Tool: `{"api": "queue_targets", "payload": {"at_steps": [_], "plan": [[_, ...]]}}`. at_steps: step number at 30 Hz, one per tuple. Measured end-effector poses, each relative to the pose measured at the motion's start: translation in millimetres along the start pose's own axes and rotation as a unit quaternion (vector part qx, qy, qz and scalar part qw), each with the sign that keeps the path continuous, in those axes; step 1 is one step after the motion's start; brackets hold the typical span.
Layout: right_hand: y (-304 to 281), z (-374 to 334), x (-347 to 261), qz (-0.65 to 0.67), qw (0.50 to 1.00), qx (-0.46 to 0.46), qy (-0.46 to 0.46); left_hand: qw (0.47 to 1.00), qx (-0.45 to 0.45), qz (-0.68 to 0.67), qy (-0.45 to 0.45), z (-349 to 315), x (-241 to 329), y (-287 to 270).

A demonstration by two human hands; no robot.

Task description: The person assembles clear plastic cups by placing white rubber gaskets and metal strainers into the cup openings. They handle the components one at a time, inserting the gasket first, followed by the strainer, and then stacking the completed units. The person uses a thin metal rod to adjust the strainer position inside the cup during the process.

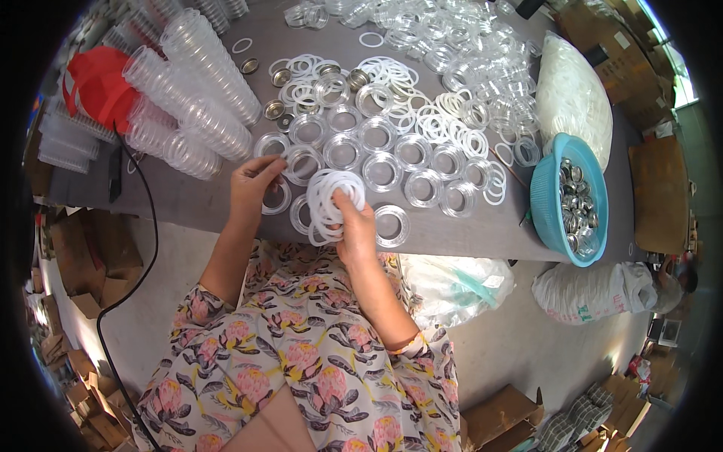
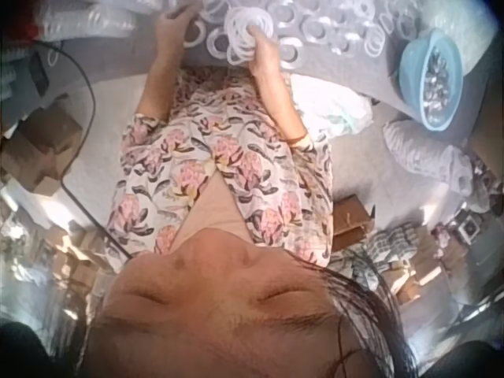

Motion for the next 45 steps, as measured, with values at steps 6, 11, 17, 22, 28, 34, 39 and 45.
{"api": "queue_targets", "payload": {"at_steps": [6,11,17,22,28,34,39,45], "plan": [[-14,4,-11,0.036,0.998,0.034,-0.042,0.856,0.012,0.378,0.352,-15,38,25],[-14,1,-12,0.032,0.998,0.043,-0.038,0.797,-0.069,0.491,0.345,-23,28,47],[-16,4,-11,0.039,0.998,0.023,-0.042,0.864,-0.063,0.402,0.296,-14,33,38],[-15,2,-10,0.039,0.998,0.032,-0.042,0.992,0.02,0.093,0.079,5,2,8],[-15,0,-13,0.037,0.998,0.035,-0.042,0.994,0.017,0.107,-0.023,9,-16,-2],[-15,1,-10,0.027,0.998,0.042,-0.037,0.887,0.039,0.404,0.22,-2,26,16],[-14,1,-7,0.021,0.999,0.026,-0.033,0.972,-0.067,0.205,0.093,-10,15,38],[-26,6,-9,0.065,0.991,0.076,-0.085,0.965,-0.198,0.168,-0.022,-41,16,71]]}}
Point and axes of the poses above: each hand's wrist, its own z-axis towards the middle knuckle, its own y-axis out of the palm, x = y × z, the point moved 9 cm from there along z, towards the middle knuckle, and after that the axes turned 2 degrees about -x, right-handed, at the moved point
